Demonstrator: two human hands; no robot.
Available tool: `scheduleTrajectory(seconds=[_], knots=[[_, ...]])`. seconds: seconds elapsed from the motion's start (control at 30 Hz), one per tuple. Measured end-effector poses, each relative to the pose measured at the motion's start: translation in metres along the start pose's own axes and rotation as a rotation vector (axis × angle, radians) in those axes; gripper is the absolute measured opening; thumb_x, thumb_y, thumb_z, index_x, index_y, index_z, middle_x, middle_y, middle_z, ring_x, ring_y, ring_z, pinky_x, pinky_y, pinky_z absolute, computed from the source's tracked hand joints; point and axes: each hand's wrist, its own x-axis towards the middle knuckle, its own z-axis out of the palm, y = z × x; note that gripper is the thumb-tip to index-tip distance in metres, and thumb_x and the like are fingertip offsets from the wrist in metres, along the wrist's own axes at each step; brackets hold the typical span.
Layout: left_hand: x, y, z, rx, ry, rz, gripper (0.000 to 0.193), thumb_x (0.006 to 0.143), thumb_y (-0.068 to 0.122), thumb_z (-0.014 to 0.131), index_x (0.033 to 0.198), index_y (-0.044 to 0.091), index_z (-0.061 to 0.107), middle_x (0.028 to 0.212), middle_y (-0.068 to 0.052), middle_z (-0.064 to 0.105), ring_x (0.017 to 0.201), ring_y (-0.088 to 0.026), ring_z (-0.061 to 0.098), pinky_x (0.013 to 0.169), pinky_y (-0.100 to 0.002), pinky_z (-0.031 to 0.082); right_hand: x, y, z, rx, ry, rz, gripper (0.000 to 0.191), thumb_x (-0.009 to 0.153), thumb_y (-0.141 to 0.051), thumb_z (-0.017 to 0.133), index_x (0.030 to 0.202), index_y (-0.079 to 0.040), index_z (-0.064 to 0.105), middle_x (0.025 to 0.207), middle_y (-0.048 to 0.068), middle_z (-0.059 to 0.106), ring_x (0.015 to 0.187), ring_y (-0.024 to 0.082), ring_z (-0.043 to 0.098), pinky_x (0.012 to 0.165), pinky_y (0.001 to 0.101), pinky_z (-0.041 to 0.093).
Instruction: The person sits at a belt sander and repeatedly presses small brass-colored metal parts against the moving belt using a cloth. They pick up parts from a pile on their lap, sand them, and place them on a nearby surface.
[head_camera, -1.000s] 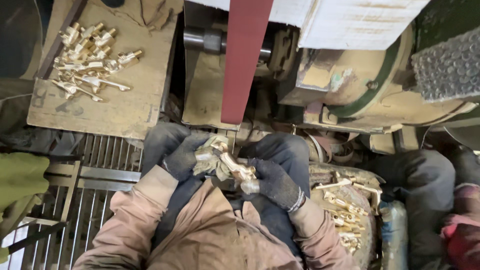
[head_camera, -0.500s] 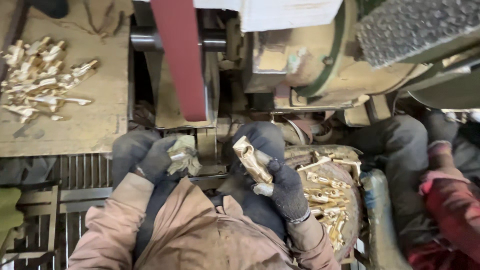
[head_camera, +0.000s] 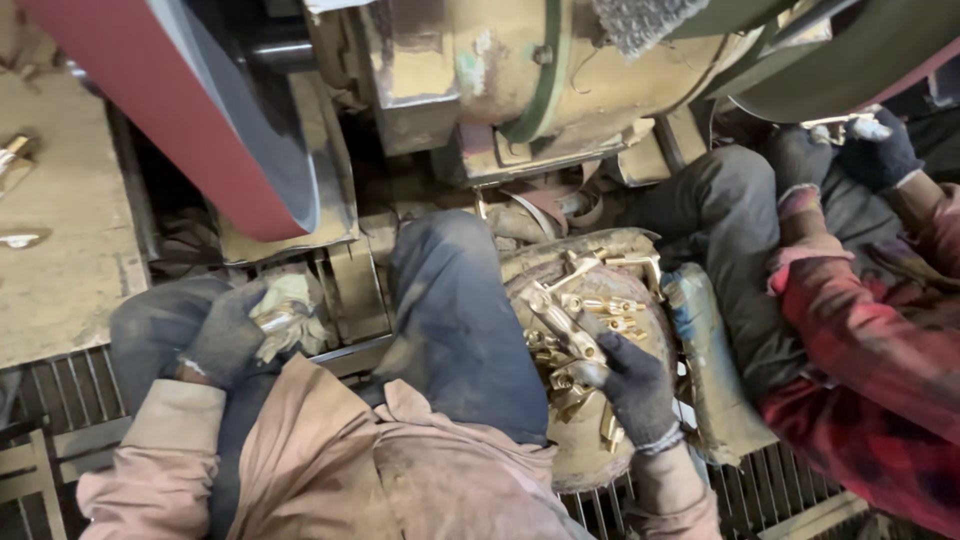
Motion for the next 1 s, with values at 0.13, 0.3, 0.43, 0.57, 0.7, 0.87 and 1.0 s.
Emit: scheduleTrajectory(seconds=[0.13, 0.3, 0.43, 0.57, 0.7, 0.87, 1.0], knots=[[0.002, -0.007, 0.003, -0.007, 0.0, 0.002, 0.033, 0.086, 0.008, 0.073, 0.118, 0.0, 0.072, 0.103, -0.009, 0.077, 0.09, -0.013, 0.068, 0.078, -0.031, 0.055, -0.019, 0.023, -0.049, 0.034, -0.054, 0.227, 0.052, 0.08, -0.008, 0.079, 0.13, 0.002, 0.067, 0.122, 0.008, 0.076, 0.107, 0.016, 0.07, 0.091, 0.0309, 0.057], [0.009, -0.009, 0.004, 0.331, 0.026, 0.059, 0.036, 0.084, 0.013, 0.078, 0.118, 0.002, 0.072, 0.102, -0.013, 0.078, 0.092, -0.017, 0.072, 0.082, -0.035, 0.055, -0.024, 0.044, -0.096, -0.358, -0.17, 0.432, 0.053, 0.078, -0.007, 0.083, 0.13, -0.006, 0.072, 0.114, 0.01, 0.079, 0.095, 0.017, 0.071, 0.083, 0.0313, 0.059], [0.008, -0.013, 0.006, 0.264, 0.034, 0.035, 0.035, 0.085, 0.014, 0.077, 0.118, 0.002, 0.072, 0.103, -0.013, 0.079, 0.092, -0.017, 0.073, 0.083, -0.035, 0.056, -0.013, 0.055, -0.104, -0.152, -0.212, 0.204, 0.043, 0.08, -0.004, 0.076, 0.123, -0.004, 0.074, 0.117, 0.011, 0.081, 0.102, 0.016, 0.075, 0.089, 0.0295, 0.059], [0.012, -0.019, 0.008, 0.106, -0.015, -0.035, 0.036, 0.083, 0.013, 0.076, 0.117, 0.001, 0.072, 0.104, -0.013, 0.079, 0.092, -0.017, 0.07, 0.082, -0.034, 0.056, -0.003, 0.049, -0.103, -0.284, -0.188, 0.121, 0.034, 0.079, -0.001, 0.075, 0.112, -0.004, 0.078, 0.109, 0.01, 0.082, 0.099, 0.019, 0.077, 0.087, 0.0309, 0.06], [0.012, -0.021, 0.008, 0.214, 0.022, 0.059, 0.036, 0.083, 0.011, 0.077, 0.117, 0.0, 0.071, 0.103, -0.014, 0.078, 0.093, -0.019, 0.07, 0.084, -0.034, 0.055, 0.001, 0.051, -0.1, -0.456, -0.136, 0.038, 0.024, 0.079, -0.003, 0.079, 0.102, -0.004, 0.082, 0.103, 0.009, 0.082, 0.095, 0.019, 0.077, 0.086, 0.0305, 0.058], [0.013, -0.022, 0.005, 0.329, 0.02, 0.023, 0.033, 0.083, 0.013, 0.079, 0.113, 0.0, 0.071, 0.098, -0.017, 0.076, 0.088, -0.025, 0.072, 0.081, -0.037, 0.055, -0.003, 0.086, -0.115, -0.353, -0.185, 0.011, 0.03, 0.083, 0.005, 0.061, 0.103, -0.004, 0.081, 0.102, 0.008, 0.084, 0.088, 0.015, 0.079, 0.079, 0.0285, 0.061], [0.015, -0.025, 0.007, 0.318, 0.016, 0.072, 0.031, 0.084, 0.01, 0.074, 0.114, 0.001, 0.072, 0.101, -0.016, 0.077, 0.092, -0.023, 0.073, 0.083, -0.036, 0.055, -0.022, 0.106, -0.13, -0.334, -0.221, 0.159, 0.018, 0.085, -0.001, 0.072, 0.101, -0.001, 0.081, 0.095, 0.011, 0.084, 0.084, 0.016, 0.074, 0.073, 0.0302, 0.059]])
